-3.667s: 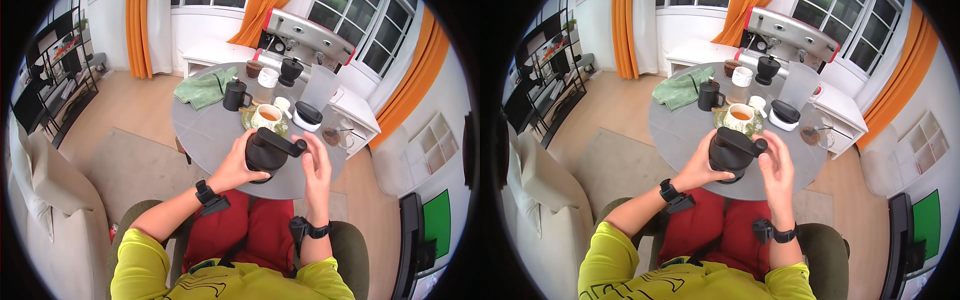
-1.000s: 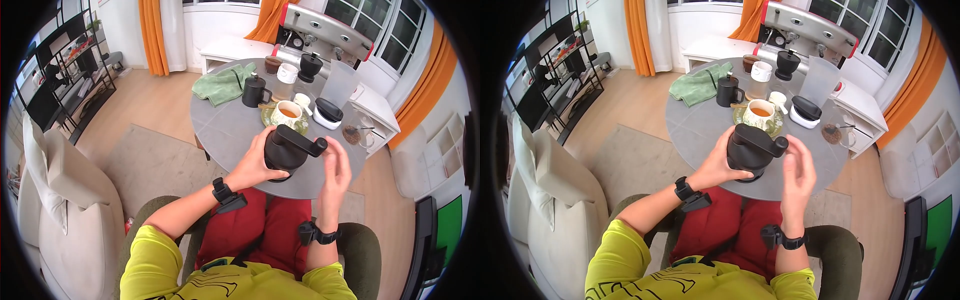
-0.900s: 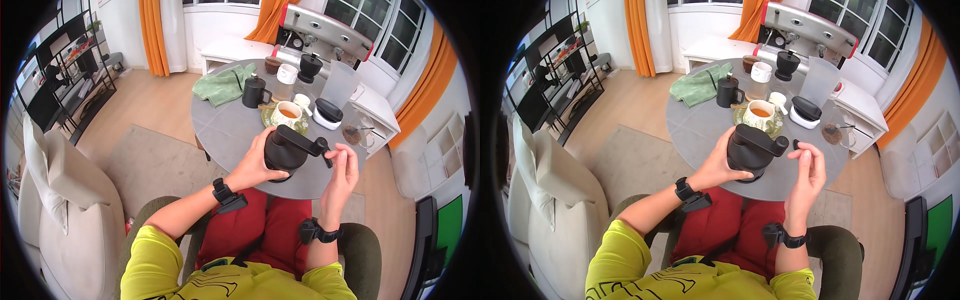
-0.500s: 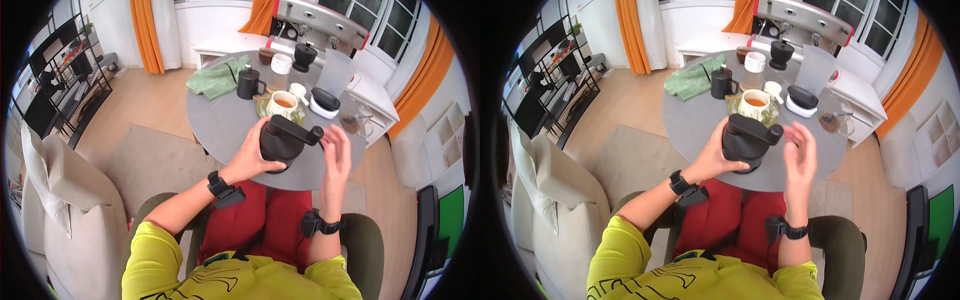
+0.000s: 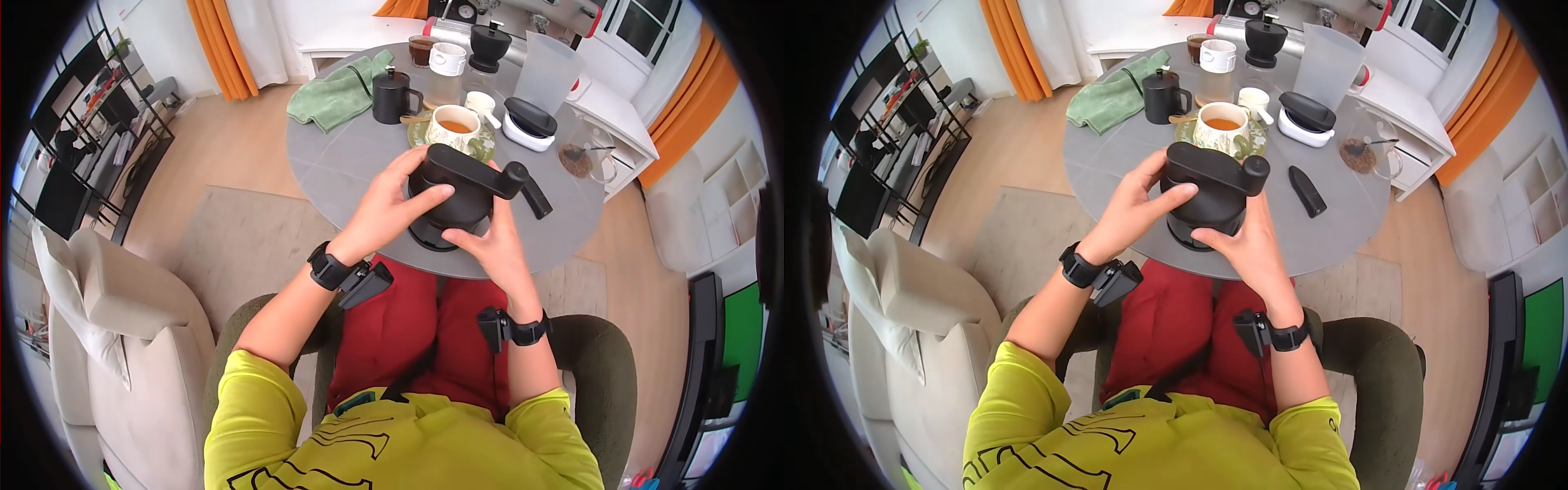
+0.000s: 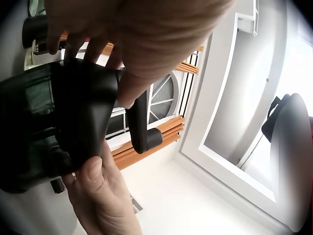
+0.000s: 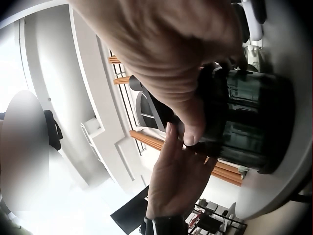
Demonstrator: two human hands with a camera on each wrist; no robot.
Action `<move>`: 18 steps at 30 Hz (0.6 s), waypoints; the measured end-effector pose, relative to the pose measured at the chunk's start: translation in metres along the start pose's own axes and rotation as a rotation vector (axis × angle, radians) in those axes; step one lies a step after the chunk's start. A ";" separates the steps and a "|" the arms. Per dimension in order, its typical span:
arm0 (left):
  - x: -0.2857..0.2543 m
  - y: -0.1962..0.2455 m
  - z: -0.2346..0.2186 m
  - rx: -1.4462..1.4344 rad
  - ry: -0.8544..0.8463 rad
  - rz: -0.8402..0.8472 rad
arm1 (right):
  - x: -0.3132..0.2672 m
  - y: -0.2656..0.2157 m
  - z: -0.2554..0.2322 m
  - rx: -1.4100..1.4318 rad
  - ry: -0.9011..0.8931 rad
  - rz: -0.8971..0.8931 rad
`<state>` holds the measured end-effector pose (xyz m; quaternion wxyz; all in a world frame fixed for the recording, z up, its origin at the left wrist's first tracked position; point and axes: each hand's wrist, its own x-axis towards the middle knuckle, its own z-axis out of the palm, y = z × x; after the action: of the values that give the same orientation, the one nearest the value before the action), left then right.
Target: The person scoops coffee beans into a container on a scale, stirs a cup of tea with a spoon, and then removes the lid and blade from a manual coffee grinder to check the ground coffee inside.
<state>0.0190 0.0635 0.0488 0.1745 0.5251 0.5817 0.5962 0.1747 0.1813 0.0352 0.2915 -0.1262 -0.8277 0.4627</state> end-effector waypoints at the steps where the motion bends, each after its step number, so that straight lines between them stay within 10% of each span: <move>1: 0.000 0.003 0.001 -0.041 0.022 -0.023 | 0.000 0.001 0.000 -0.027 0.003 0.003; 18: 0.000 0.022 0.004 -0.378 0.167 -0.197 | -0.001 0.001 0.001 0.027 0.066 0.030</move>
<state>0.0315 0.0596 0.0668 0.2785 0.3727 0.5206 0.7160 0.1750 0.1805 0.0337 0.3133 -0.1496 -0.8094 0.4737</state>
